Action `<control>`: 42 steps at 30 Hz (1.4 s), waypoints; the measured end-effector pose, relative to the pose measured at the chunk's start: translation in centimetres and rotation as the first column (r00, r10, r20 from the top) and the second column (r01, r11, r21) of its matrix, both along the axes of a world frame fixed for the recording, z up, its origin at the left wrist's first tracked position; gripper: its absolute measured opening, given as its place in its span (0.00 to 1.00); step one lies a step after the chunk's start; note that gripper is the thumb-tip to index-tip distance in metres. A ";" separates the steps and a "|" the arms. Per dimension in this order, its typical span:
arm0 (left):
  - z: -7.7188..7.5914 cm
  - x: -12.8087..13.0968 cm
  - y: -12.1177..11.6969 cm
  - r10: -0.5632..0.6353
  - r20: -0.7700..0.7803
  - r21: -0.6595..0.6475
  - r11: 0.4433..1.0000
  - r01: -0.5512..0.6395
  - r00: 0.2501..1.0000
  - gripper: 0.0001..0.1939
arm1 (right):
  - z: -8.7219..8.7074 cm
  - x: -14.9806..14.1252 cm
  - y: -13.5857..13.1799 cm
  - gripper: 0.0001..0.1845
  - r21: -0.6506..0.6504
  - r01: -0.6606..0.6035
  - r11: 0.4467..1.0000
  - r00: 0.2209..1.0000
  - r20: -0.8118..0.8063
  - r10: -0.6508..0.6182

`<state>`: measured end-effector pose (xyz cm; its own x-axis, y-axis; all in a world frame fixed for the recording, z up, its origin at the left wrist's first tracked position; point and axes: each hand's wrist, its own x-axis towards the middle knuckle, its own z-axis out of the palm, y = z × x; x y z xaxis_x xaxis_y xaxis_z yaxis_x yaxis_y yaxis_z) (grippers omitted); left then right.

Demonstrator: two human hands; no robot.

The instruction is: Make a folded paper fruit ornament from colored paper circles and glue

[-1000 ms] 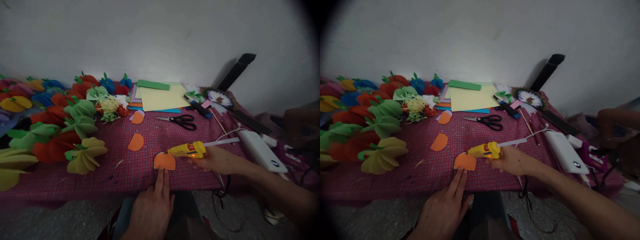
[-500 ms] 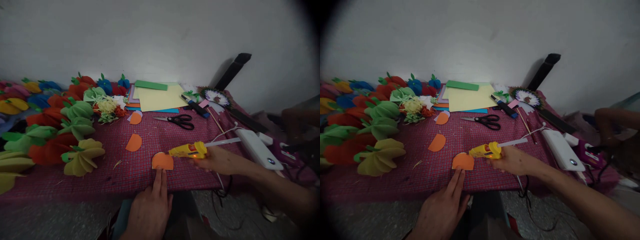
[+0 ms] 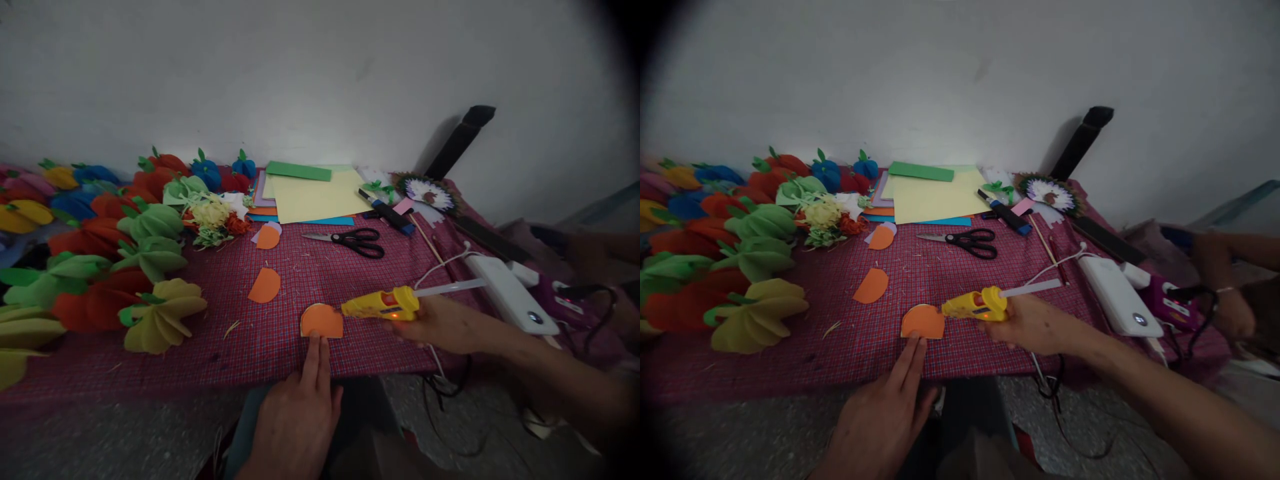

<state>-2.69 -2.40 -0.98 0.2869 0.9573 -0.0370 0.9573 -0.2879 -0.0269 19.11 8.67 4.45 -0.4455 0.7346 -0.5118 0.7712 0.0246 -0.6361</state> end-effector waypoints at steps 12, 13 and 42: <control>-0.2 0.1 0.1 0.020 -0.008 -0.064 0.998 -0.021 1.000 0.26 | 0.3 0.6 -1.0 0.12 -0.036 -0.035 0.999 0.999 -0.017 0.034; -0.3 0.1 0.2 0.021 -0.013 -0.069 0.997 -0.022 1.000 0.26 | 0.3 0.6 -1.1 0.12 -0.028 -0.043 0.999 0.999 -0.014 0.043; -0.4 0.0 0.3 0.015 -0.024 -0.043 0.999 -0.016 1.000 0.26 | 0.4 0.8 -1.8 0.10 -0.005 -0.075 0.997 0.996 -0.047 0.075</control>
<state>-2.68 -2.14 -1.35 0.2708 0.9589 -0.0849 0.9608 -0.2747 -0.0377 19.95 6.85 4.83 -0.5224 0.6948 -0.4943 0.7371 0.0765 -0.6715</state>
